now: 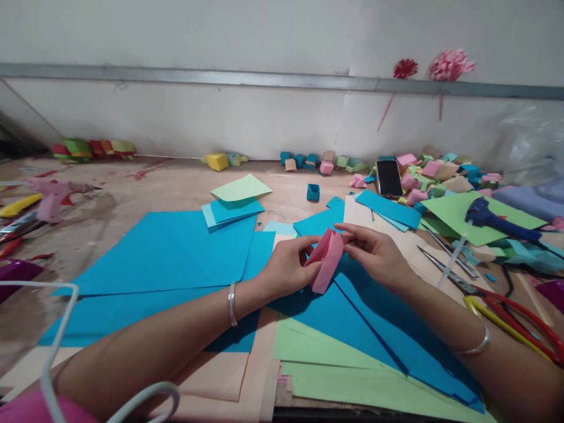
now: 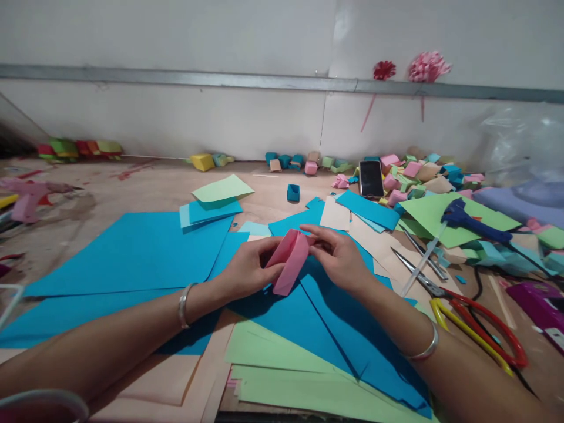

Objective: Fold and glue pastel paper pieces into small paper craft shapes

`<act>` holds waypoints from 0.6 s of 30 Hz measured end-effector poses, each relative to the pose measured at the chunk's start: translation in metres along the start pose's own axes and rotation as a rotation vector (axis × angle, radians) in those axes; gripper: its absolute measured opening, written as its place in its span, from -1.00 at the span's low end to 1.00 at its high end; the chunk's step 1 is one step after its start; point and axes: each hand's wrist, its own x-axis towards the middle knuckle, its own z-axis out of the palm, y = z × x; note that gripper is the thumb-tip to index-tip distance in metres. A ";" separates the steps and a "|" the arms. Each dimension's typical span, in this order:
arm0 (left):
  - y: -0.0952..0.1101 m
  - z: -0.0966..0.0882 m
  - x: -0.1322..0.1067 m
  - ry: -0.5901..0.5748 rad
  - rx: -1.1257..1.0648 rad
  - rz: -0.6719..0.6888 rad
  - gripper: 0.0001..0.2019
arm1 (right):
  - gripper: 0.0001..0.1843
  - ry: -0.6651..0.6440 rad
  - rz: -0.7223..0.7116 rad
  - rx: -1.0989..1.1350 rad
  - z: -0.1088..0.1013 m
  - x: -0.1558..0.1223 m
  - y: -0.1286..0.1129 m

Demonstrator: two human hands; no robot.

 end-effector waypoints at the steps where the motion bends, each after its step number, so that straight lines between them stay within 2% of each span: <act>1: 0.002 0.001 -0.001 0.003 -0.004 -0.018 -0.52 | -0.55 0.008 0.005 -0.057 0.003 -0.002 -0.002; 4: 0.008 0.003 -0.004 0.022 0.015 -0.058 -0.33 | -0.34 0.038 0.043 -0.238 0.014 -0.012 -0.013; 7: 0.013 0.006 -0.007 0.028 0.013 -0.062 -0.29 | -0.09 0.117 0.053 -0.378 0.024 -0.019 -0.022; 10: 0.014 0.007 -0.008 0.007 -0.055 -0.081 -0.33 | -0.20 0.166 0.069 -0.370 0.023 -0.018 -0.022; 13: 0.011 0.005 -0.006 -0.009 -0.247 -0.106 -0.46 | -0.36 0.138 0.129 -0.171 0.016 -0.014 -0.016; 18: 0.005 0.004 -0.002 0.000 -0.587 -0.246 -0.59 | -0.38 0.131 0.192 0.122 0.010 -0.008 -0.008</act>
